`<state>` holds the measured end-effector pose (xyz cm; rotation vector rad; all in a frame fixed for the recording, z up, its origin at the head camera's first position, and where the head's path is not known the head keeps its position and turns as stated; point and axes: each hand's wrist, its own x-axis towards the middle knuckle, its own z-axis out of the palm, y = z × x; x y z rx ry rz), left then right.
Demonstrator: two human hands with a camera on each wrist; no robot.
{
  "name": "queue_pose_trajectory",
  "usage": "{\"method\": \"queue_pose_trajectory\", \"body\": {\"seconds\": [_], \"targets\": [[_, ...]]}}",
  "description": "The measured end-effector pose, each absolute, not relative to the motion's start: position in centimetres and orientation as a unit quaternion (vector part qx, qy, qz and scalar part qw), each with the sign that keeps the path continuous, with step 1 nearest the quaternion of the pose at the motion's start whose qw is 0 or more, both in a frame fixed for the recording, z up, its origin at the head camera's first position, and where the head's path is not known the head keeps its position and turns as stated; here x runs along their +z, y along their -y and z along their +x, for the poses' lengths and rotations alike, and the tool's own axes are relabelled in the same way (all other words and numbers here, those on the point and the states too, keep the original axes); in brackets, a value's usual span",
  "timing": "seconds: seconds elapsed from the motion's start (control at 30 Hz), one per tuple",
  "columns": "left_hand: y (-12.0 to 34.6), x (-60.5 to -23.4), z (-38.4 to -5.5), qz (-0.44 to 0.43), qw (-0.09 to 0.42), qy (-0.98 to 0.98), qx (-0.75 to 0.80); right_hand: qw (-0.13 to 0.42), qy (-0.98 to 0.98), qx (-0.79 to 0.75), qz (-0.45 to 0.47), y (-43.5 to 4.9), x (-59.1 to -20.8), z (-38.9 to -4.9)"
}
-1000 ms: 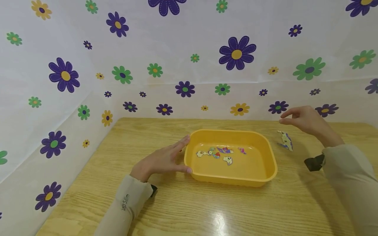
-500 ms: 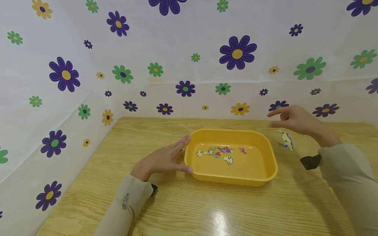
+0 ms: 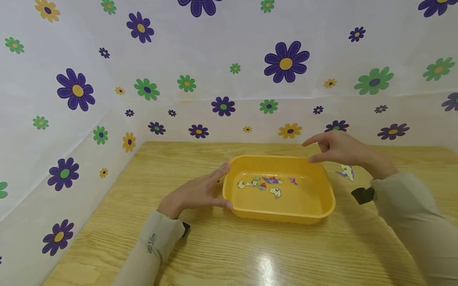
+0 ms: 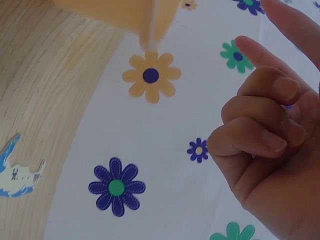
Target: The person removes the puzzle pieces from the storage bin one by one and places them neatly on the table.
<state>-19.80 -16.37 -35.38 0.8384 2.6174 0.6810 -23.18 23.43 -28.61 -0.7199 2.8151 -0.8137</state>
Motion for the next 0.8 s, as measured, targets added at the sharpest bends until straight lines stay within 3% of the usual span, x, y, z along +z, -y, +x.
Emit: {"method": "queue_pose_trajectory", "body": {"seconds": [0.8], "targets": [[16.2,-35.2,-19.7,0.287,0.156,-0.915,0.237,0.077,-0.903,-0.257,-0.335,-17.5,-28.5,-23.2]]}}
